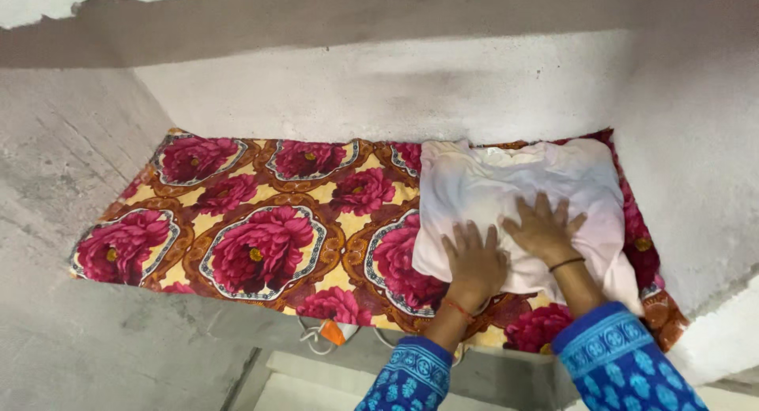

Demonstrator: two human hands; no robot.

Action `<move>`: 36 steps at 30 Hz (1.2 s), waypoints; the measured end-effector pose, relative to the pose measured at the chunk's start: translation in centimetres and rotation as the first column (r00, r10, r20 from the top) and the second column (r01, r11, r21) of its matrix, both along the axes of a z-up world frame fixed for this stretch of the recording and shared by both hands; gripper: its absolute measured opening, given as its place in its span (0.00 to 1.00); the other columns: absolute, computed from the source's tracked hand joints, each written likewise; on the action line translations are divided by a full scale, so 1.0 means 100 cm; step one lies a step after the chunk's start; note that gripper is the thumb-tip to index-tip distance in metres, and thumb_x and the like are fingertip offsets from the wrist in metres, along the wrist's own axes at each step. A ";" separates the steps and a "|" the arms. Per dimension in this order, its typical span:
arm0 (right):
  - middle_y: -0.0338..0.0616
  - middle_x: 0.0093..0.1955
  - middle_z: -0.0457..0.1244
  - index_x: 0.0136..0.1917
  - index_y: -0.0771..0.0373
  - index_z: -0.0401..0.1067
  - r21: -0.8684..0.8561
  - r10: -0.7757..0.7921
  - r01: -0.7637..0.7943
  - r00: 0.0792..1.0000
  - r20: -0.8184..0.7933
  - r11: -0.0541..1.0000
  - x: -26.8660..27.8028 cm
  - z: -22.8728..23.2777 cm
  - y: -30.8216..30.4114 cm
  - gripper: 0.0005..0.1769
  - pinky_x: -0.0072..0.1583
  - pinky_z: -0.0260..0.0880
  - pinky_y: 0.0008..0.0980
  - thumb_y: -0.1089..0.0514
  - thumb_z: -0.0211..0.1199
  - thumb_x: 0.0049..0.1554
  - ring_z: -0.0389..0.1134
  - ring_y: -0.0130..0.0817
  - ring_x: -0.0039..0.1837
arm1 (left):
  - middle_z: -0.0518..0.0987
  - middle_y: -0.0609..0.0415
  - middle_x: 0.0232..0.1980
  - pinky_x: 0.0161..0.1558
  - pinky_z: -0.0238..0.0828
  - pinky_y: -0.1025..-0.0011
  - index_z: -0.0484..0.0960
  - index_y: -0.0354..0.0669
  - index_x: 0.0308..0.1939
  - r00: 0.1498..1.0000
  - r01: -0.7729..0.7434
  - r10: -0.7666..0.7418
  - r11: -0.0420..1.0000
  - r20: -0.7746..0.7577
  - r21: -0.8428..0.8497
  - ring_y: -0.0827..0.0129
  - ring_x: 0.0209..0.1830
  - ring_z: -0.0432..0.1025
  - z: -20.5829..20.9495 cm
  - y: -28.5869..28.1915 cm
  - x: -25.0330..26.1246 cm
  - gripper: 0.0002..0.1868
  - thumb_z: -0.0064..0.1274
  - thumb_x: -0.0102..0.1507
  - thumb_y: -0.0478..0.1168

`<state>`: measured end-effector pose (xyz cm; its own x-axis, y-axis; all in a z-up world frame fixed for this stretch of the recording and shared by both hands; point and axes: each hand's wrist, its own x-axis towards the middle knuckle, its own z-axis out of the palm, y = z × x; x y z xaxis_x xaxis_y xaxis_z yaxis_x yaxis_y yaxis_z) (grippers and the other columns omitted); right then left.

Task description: The person folds a floral-patterned cloth and places it on a shelf. Then the person folds several shirts and tops one by one and stacks them on the same shelf.

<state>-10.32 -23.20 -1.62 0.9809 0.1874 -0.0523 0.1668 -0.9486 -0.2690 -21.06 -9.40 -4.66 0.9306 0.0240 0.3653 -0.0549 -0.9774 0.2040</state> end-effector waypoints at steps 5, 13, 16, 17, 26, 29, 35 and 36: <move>0.43 0.86 0.34 0.81 0.36 0.47 -0.081 -0.023 0.044 0.968 0.248 0.996 -0.113 -0.022 -0.034 0.43 0.71 0.10 0.78 0.21 0.37 0.57 0.22 0.67 0.83 | 0.58 0.39 0.81 0.75 0.31 0.29 0.68 0.55 0.75 0.963 -0.029 0.033 0.999 0.269 -0.017 0.31 0.81 0.44 0.006 0.012 -0.042 0.33 0.45 0.68 0.61; 0.55 0.84 0.48 0.77 0.42 0.65 0.086 -0.182 0.165 0.761 0.623 0.983 -0.147 -0.052 -0.070 0.38 0.78 0.29 0.71 0.25 0.44 0.61 0.35 0.77 0.84 | 0.54 0.36 0.80 0.69 0.32 0.28 0.65 0.52 0.75 0.964 -0.160 0.182 0.979 0.196 -0.127 0.37 0.80 0.43 0.013 0.031 -0.082 0.39 0.46 0.65 0.65; 0.54 0.83 0.53 0.77 0.44 0.68 0.146 -0.225 0.171 0.725 0.651 0.974 -0.147 -0.060 -0.066 0.36 0.79 0.36 0.72 0.29 0.46 0.62 0.42 0.77 0.83 | 0.54 0.35 0.80 0.71 0.35 0.30 0.64 0.52 0.76 0.950 -0.185 0.204 0.978 0.237 -0.099 0.38 0.81 0.44 0.006 0.030 -0.087 0.39 0.45 0.66 0.65; 0.54 0.83 0.53 0.76 0.44 0.68 0.134 -0.213 0.166 0.719 0.661 0.977 -0.146 -0.061 -0.066 0.36 0.79 0.37 0.72 0.30 0.47 0.62 0.43 0.76 0.83 | 0.55 0.35 0.80 0.72 0.35 0.31 0.63 0.51 0.77 0.948 -0.182 0.201 0.978 0.247 -0.099 0.38 0.81 0.44 0.004 0.030 -0.086 0.39 0.44 0.66 0.65; 0.55 0.78 0.58 0.72 0.49 0.72 0.084 -0.151 0.132 0.662 0.734 0.988 -0.139 -0.069 -0.071 0.31 0.79 0.36 0.72 0.34 0.51 0.64 0.44 0.75 0.83 | 0.61 0.38 0.79 0.73 0.43 0.36 0.69 0.51 0.75 0.887 -0.219 0.221 0.974 0.405 -0.053 0.37 0.78 0.54 -0.013 0.024 -0.120 0.33 0.44 0.68 0.60; 0.57 0.78 0.58 0.72 0.51 0.72 0.101 -0.128 0.078 0.661 0.740 0.992 -0.140 -0.074 -0.072 0.30 0.79 0.34 0.73 0.35 0.51 0.66 0.43 0.75 0.82 | 0.62 0.38 0.79 0.74 0.46 0.39 0.70 0.51 0.75 0.895 -0.200 0.212 0.977 0.392 -0.070 0.39 0.78 0.56 -0.014 0.025 -0.130 0.33 0.45 0.69 0.58; 0.64 0.81 0.54 0.75 0.55 0.69 0.136 -0.073 -0.042 0.671 0.738 0.990 -0.144 -0.061 -0.075 0.31 0.81 0.29 0.74 0.35 0.49 0.69 0.39 0.79 0.84 | 0.63 0.39 0.78 0.75 0.45 0.41 0.71 0.53 0.73 0.883 -0.234 0.246 0.969 0.400 -0.079 0.41 0.77 0.57 0.002 0.020 -0.135 0.32 0.46 0.67 0.57; 0.65 0.81 0.53 0.75 0.55 0.68 0.122 -0.062 -0.038 0.691 0.720 0.992 -0.153 -0.063 -0.075 0.32 0.80 0.28 0.75 0.34 0.48 0.69 0.38 0.80 0.85 | 0.63 0.39 0.77 0.75 0.44 0.40 0.71 0.54 0.72 0.885 -0.241 0.255 0.967 0.389 -0.085 0.41 0.76 0.57 0.000 0.016 -0.140 0.31 0.46 0.66 0.57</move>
